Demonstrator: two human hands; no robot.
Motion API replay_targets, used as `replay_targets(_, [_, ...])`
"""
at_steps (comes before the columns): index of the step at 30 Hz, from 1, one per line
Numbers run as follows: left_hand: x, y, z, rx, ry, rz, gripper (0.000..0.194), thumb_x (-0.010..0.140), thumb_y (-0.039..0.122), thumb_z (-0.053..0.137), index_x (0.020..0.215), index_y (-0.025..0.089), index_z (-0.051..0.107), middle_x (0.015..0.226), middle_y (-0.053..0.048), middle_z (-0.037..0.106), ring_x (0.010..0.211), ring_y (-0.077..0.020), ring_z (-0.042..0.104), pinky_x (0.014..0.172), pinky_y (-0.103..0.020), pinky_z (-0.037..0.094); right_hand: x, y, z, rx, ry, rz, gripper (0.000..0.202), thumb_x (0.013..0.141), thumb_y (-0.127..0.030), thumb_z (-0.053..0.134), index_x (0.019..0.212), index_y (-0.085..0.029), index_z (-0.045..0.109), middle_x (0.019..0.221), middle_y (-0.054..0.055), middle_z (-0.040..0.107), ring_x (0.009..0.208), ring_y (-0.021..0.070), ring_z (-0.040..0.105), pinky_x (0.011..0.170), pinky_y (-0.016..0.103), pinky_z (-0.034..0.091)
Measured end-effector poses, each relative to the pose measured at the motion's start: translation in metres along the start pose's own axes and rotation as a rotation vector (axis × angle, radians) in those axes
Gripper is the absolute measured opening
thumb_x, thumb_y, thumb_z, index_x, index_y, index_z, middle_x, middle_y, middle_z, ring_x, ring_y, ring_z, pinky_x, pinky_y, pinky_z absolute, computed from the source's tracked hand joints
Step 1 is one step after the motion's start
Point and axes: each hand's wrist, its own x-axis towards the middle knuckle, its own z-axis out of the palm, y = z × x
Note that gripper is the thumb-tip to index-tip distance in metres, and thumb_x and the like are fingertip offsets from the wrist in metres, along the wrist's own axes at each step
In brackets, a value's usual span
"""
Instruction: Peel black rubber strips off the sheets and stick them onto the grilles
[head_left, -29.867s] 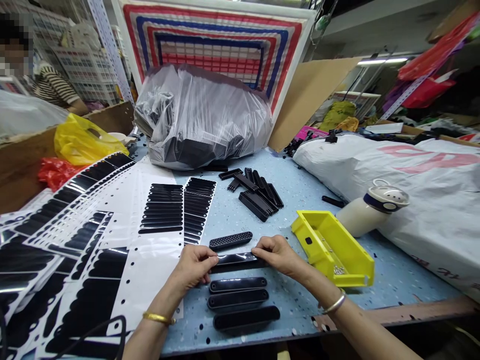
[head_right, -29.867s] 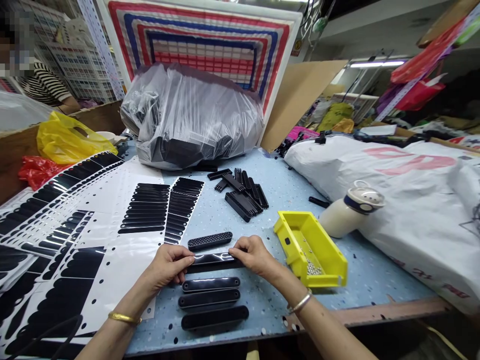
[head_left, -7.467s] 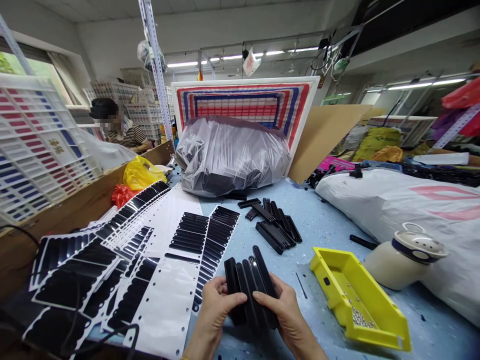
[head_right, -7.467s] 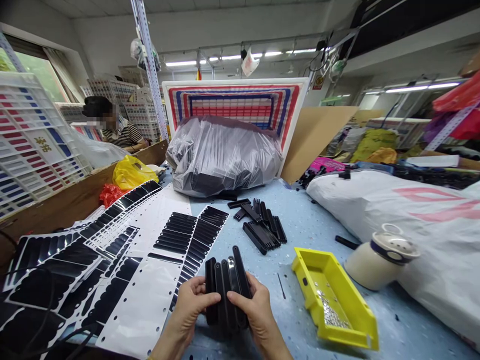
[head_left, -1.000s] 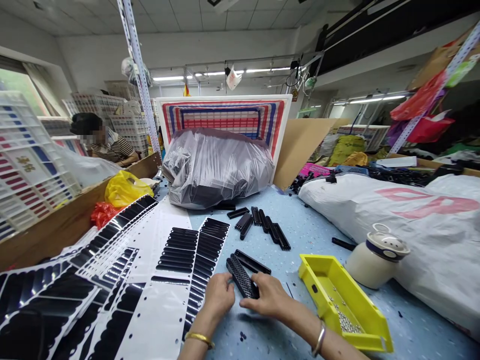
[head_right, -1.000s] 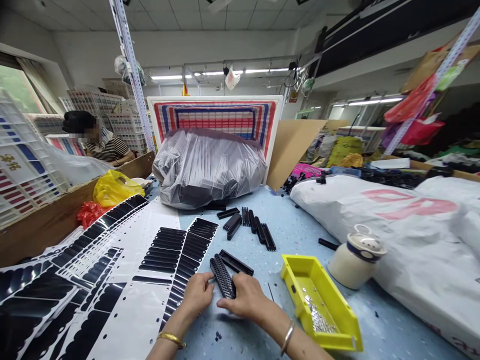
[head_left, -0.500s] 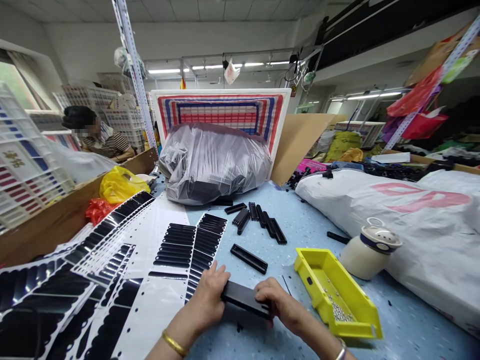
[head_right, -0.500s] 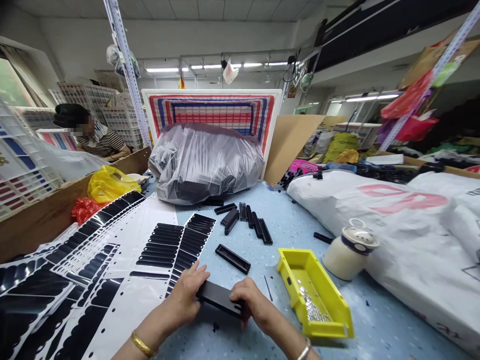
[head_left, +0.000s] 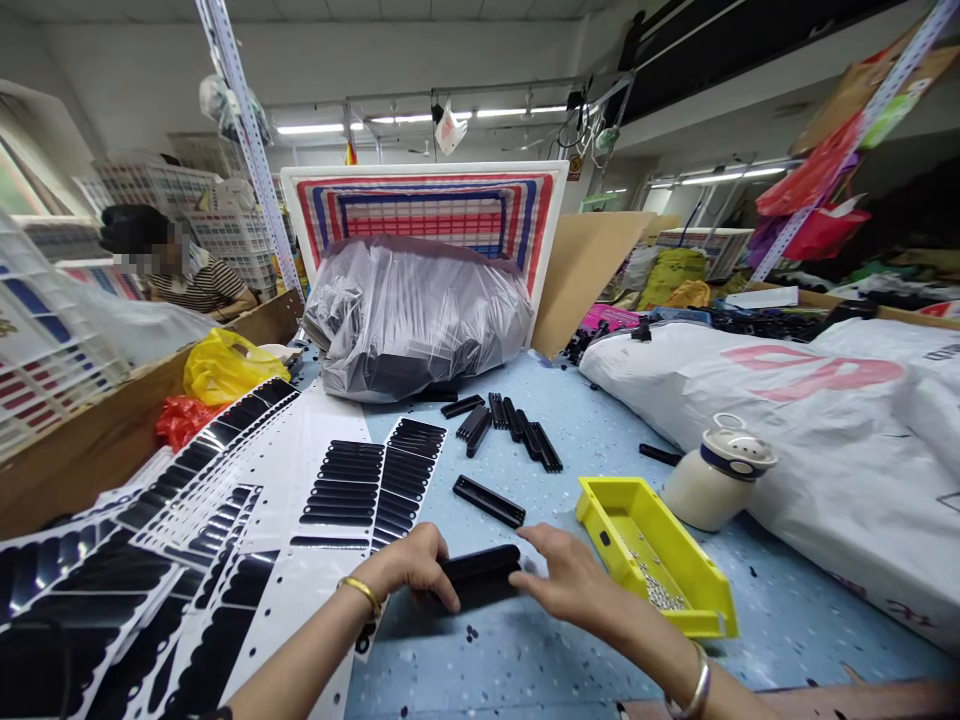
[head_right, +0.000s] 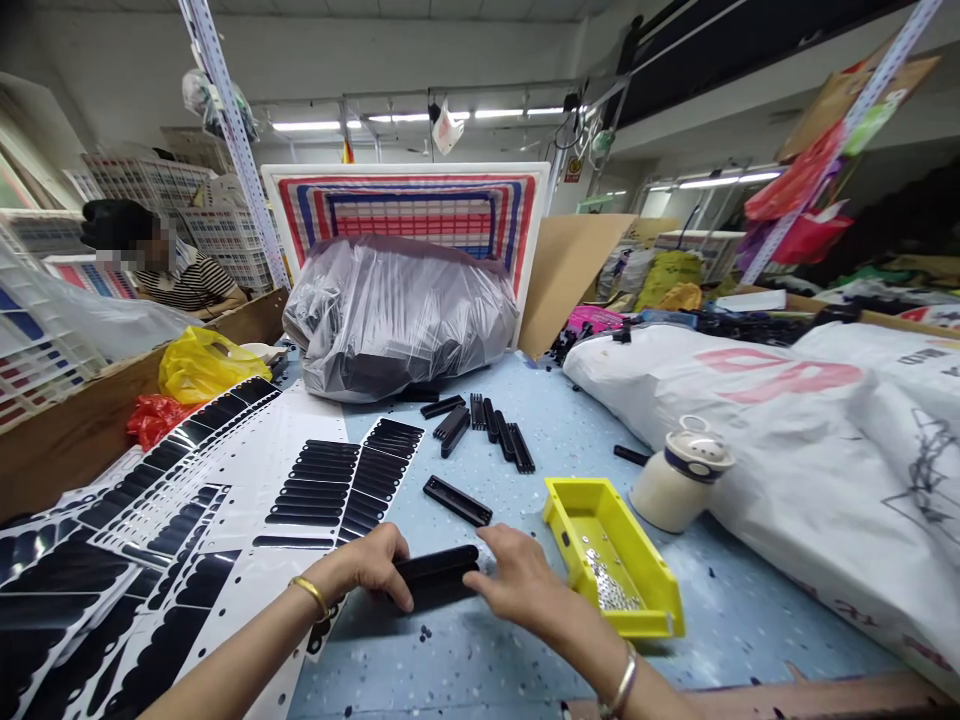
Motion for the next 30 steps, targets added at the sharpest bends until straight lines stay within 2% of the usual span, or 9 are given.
replay_targets(3, [0.004, 0.001, -0.004, -0.027, -0.047, -0.019, 0.025, 0.051, 0.023, 0.081, 0.062, 0.017, 0.060, 0.047, 0.008, 0.051, 0.045, -0.0150, 0.055, 0.045, -0.027, 0.051, 0.000, -0.011, 0.010, -0.230, -0.042, -0.197, 0.060, 0.074, -0.017, 0.066, 0.133, -0.016, 0.055, 0.130, 0.016, 0.059, 0.121, 0.0327, 0.051, 0.103, 0.042, 0.036])
replay_targets(6, [0.001, 0.002, -0.007, 0.038, -0.020, -0.011, 0.021, 0.056, 0.024, 0.079, 0.066, 0.017, 0.063, 0.051, 0.005, 0.057, 0.050, -0.0187, 0.062, 0.051, -0.030, 0.054, 0.011, -0.019, 0.020, -0.419, -0.114, -0.276, 0.049, 0.076, -0.006, 0.055, 0.123, -0.014, 0.061, 0.120, 0.015, 0.063, 0.113, 0.0300, 0.054, 0.096, 0.039, 0.039])
replay_targets(9, [-0.010, 0.002, -0.009, 0.183, 0.133, 0.045, 0.023, 0.060, 0.029, 0.077, 0.077, 0.016, 0.068, 0.074, -0.005, 0.070, 0.078, -0.0293, 0.069, 0.073, -0.039, 0.056, 0.024, -0.020, 0.021, -0.445, -0.166, -0.258, 0.034, 0.073, -0.009, 0.058, 0.105, -0.013, 0.067, 0.106, 0.015, 0.067, 0.100, 0.0301, 0.059, 0.085, 0.037, 0.043])
replay_targets(11, [-0.018, 0.001, -0.008, 0.276, 0.251, 0.101, 0.034, 0.058, 0.031, 0.079, 0.088, 0.017, 0.070, 0.098, -0.012, 0.071, 0.103, -0.0366, 0.063, 0.092, -0.044, 0.048, 0.027, -0.020, 0.019, -0.450, -0.182, -0.249, 0.031, 0.072, -0.012, 0.061, 0.102, -0.013, 0.068, 0.105, 0.016, 0.067, 0.100, 0.0311, 0.060, 0.084, 0.037, 0.043])
replay_targets(13, [-0.023, -0.002, -0.004, 0.354, 0.313, 0.159, 0.049, 0.055, 0.036, 0.083, 0.099, 0.018, 0.069, 0.110, -0.013, 0.068, 0.111, -0.0382, 0.059, 0.098, -0.043, 0.043, 0.027, -0.019, 0.018, -0.451, -0.188, -0.244, 0.030, 0.074, -0.013, 0.061, 0.103, -0.013, 0.067, 0.107, 0.017, 0.066, 0.102, 0.0319, 0.059, 0.086, 0.038, 0.042])
replay_targets(16, [-0.020, -0.006, 0.003, 0.441, 0.340, 0.204, 0.055, 0.055, 0.038, 0.082, 0.104, 0.020, 0.067, 0.104, -0.011, 0.070, 0.100, -0.0343, 0.064, 0.087, -0.037, 0.048, 0.025, -0.020, 0.018, -0.441, -0.188, -0.223, 0.033, 0.074, -0.014, 0.062, 0.106, -0.011, 0.067, 0.108, 0.019, 0.066, 0.102, 0.0327, 0.060, 0.086, 0.039, 0.042])
replay_targets(22, [-0.009, -0.012, 0.012, 0.437, 0.386, 0.155, 0.036, 0.060, 0.028, 0.074, 0.094, 0.019, 0.067, 0.096, -0.009, 0.072, 0.090, -0.0292, 0.067, 0.073, -0.031, 0.047, 0.020, -0.013, 0.011, -0.359, -0.169, -0.143, 0.052, 0.063, -0.029, 0.077, 0.112, -0.015, 0.064, 0.109, 0.014, 0.066, 0.100, 0.0318, 0.061, 0.084, 0.037, 0.045])
replay_targets(27, [-0.012, -0.016, 0.018, 0.389, 0.403, 0.157, 0.033, 0.061, 0.025, 0.073, 0.093, 0.018, 0.066, 0.094, -0.009, 0.072, 0.086, -0.0271, 0.066, 0.069, -0.030, 0.046, 0.010, -0.006, 0.008, -0.274, -0.139, -0.070, 0.028, 0.070, -0.015, 0.067, 0.098, -0.015, 0.065, 0.102, 0.012, 0.069, 0.095, 0.0253, 0.064, 0.080, 0.030, 0.045])
replay_targets(30, [-0.015, -0.017, 0.024, 0.349, 0.416, 0.197, 0.041, 0.062, 0.025, 0.073, 0.102, 0.019, 0.067, 0.099, -0.008, 0.071, 0.091, -0.0260, 0.065, 0.074, -0.029, 0.046, 0.005, -0.003, 0.010, -0.227, -0.130, -0.050, 0.030, 0.068, -0.013, 0.067, 0.098, -0.015, 0.065, 0.103, 0.012, 0.068, 0.096, 0.0256, 0.063, 0.081, 0.030, 0.046])
